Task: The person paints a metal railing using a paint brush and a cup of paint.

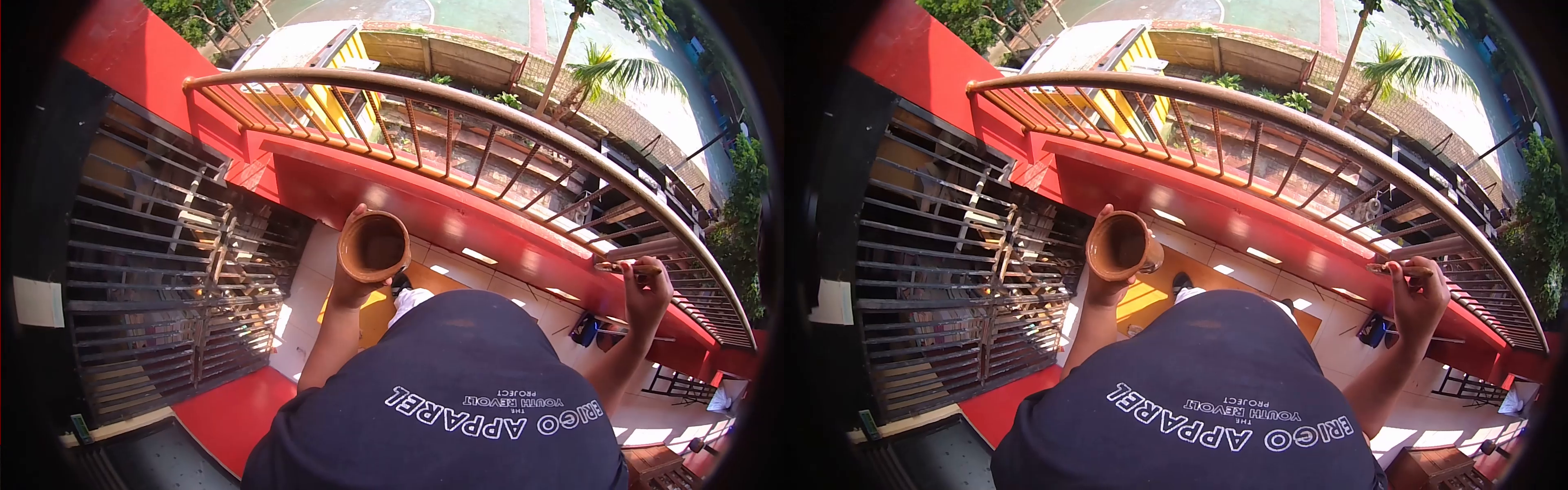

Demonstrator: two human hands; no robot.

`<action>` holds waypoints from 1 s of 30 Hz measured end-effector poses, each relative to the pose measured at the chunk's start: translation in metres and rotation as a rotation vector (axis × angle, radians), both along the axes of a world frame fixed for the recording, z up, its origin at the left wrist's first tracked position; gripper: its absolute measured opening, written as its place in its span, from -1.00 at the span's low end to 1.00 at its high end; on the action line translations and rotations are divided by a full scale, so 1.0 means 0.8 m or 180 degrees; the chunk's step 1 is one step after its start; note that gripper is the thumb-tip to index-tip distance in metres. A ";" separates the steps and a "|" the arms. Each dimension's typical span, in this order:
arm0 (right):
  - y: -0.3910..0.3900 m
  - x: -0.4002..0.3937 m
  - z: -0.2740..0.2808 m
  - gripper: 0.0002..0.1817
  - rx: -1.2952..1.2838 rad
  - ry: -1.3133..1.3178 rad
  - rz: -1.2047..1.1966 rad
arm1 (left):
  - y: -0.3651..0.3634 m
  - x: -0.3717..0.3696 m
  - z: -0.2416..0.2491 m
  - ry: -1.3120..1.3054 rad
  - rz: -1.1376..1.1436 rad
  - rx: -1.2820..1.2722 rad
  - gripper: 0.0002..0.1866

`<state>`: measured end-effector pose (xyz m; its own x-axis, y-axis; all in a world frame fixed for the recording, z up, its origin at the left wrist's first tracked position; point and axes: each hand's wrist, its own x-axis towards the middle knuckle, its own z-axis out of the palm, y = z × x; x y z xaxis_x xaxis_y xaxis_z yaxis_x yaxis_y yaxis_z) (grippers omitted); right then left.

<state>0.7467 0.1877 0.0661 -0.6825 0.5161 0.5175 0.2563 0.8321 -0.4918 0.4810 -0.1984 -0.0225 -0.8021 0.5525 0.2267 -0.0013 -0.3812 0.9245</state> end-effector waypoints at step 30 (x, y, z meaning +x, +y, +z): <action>-0.010 0.014 -0.024 -0.81 -0.0254 -0.0207 -0.0308 | -0.015 -0.015 -0.038 0.0551 0.0161 0.0151 0.08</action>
<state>0.7580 0.1800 0.0466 -0.6582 0.6189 0.4286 0.3670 0.7609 -0.5351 0.4687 -0.2108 -0.0532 -0.7753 0.4979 0.3887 0.1766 -0.4199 0.8902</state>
